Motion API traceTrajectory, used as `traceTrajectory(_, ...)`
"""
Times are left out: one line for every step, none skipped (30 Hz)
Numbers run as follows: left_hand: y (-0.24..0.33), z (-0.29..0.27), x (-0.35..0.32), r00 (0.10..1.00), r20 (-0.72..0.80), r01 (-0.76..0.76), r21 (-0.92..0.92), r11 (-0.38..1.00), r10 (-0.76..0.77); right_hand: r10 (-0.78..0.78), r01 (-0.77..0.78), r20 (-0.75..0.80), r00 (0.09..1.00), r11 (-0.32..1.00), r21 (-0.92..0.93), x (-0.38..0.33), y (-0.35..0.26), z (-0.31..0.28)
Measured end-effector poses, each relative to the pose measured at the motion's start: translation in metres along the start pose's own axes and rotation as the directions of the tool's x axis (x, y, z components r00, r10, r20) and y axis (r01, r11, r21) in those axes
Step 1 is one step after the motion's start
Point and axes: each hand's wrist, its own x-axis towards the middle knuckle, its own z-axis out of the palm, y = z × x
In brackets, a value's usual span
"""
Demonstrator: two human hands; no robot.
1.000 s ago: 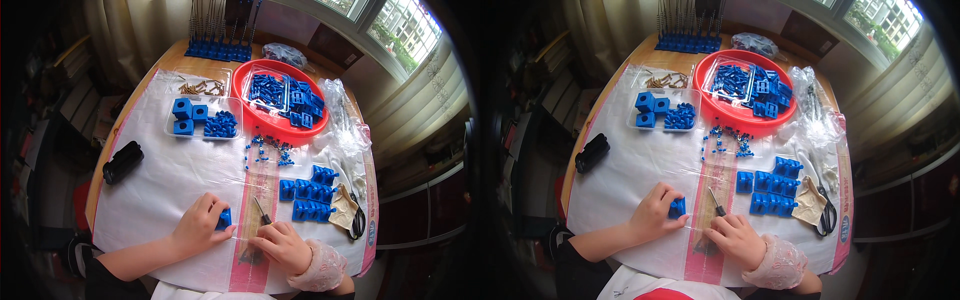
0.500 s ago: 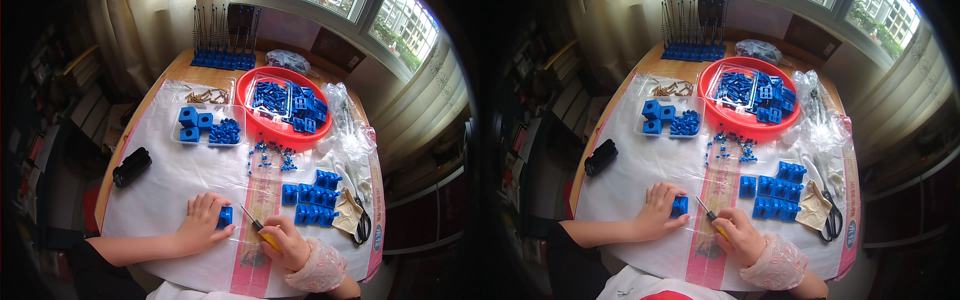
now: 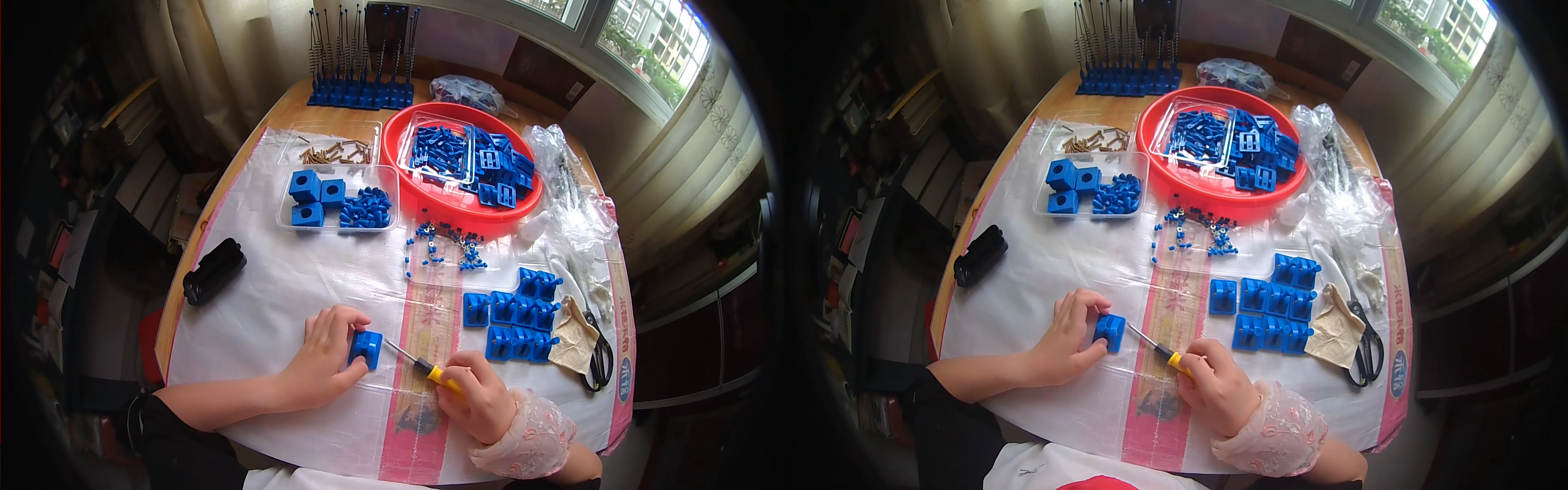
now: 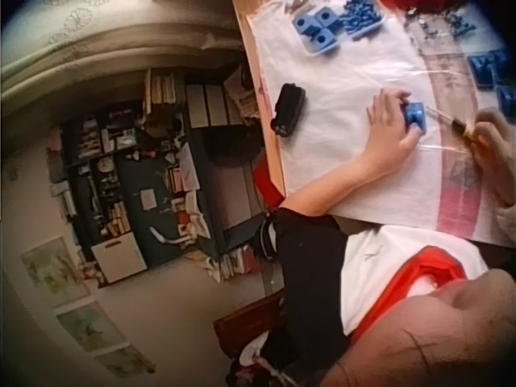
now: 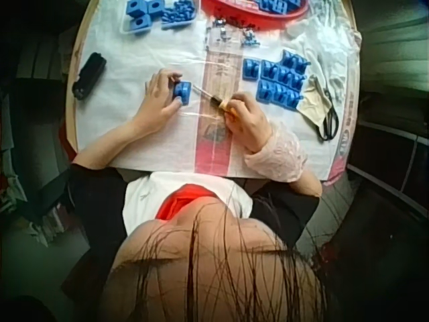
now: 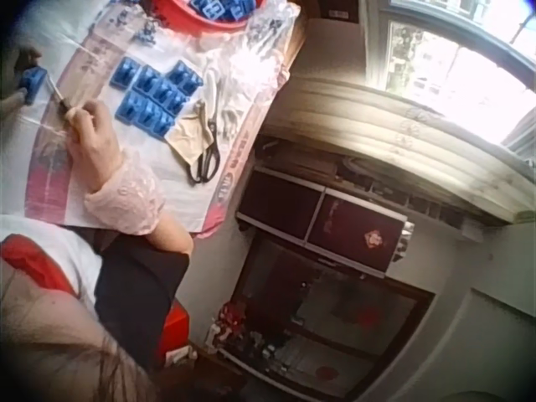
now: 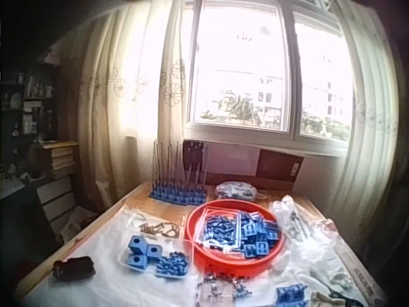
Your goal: The recorder is assembling small plastic components by inserting screws into blue plastic blocks using a screwdriver.
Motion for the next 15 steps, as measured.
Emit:
traceTrajectory(0.0,-0.001,-0.001,1.0,0.002,0.024,-0.049,0.999,-0.024,-0.003,0.003,0.002,1.0,1.0,-0.001,0.0,-0.001,0.001)
traceTrajectory(0.0,-0.002,-0.001,0.999,0.005,0.048,-0.098,0.994,-0.047,-0.015,0.015,-0.008,1.0,1.0,-0.007,0.0,0.0,0.001)
traceTrajectory(0.0,-0.003,-0.001,0.997,0.01,0.072,-0.146,0.987,-0.071,-0.027,0.027,-0.016,0.999,1.0,-0.014,0.001,0.001,0.001)
traceTrajectory(-0.001,-0.005,-0.001,0.998,0.028,0.057,-0.14,0.989,-0.053,-0.038,0.038,-0.023,0.999,0.999,-0.016,0.0,0.002,0.003)
traceTrajectory(-0.001,-0.008,0.0,0.998,0.046,0.042,-0.135,0.99,-0.036,-0.033,0.033,-0.018,0.999,0.999,-0.009,0.0,0.003,0.003)
traceTrajectory(-0.002,-0.01,0.001,0.998,0.064,0.027,-0.129,0.991,-0.019,-0.028,0.028,-0.014,1.0,1.0,-0.001,0.0,0.003,0.002)
traceTrajectory(-0.004,-0.011,0.004,0.998,0.068,-0.004,-0.133,0.991,0.013,-0.02,0.02,-0.012,1.0,1.0,-0.002,-0.001,0.002,0.0)
traceTrajectory(-0.007,-0.011,0.006,0.996,0.072,-0.036,-0.137,0.99,0.046,-0.014,0.014,-0.007,1.0,1.0,-0.004,-0.001,0.002,0.0)
traceTrajectory(-0.009,-0.012,0.008,0.994,0.075,-0.067,-0.141,0.988,0.078,-0.008,0.008,-0.002,1.0,1.0,-0.007,-0.002,0.001,-0.001)
traceTrajectory(-0.011,-0.014,0.011,0.99,0.103,-0.084,-0.147,0.986,0.1,-0.001,0.002,0.003,1.0,1.0,-0.01,-0.003,0.001,-0.002)
traceTrajectory(-0.012,-0.016,0.015,0.984,0.131,-0.101,-0.155,0.983,0.122,0.005,-0.005,0.007,1.0,1.0,-0.013,-0.003,0.0,-0.003)
traceTrajectory(-0.013,-0.02,0.016,0.979,0.157,-0.107,-0.154,0.982,0.132,0.005,-0.005,0.013,1.0,1.0,-0.002,-0.002,0.0,-0.002)
traceTrajectory(-0.015,-0.022,0.016,0.976,0.169,-0.108,-0.156,0.982,0.134,0.005,-0.006,0.019,1.0,1.0,0.008,-0.001,-0.001,-0.001)
traceTrajectory(-0.016,-0.022,0.018,0.974,0.175,-0.113,-0.165,0.98,0.142,0.023,-0.024,0.042,0.999,1.0,0.002,-0.001,-0.002,-0.002)
traceTrajectory(-0.016,-0.023,0.019,0.972,0.181,-0.119,-0.174,0.978,0.15,0.042,-0.042,0.065,0.997,0.999,-0.004,-0.001,-0.004,-0.002)
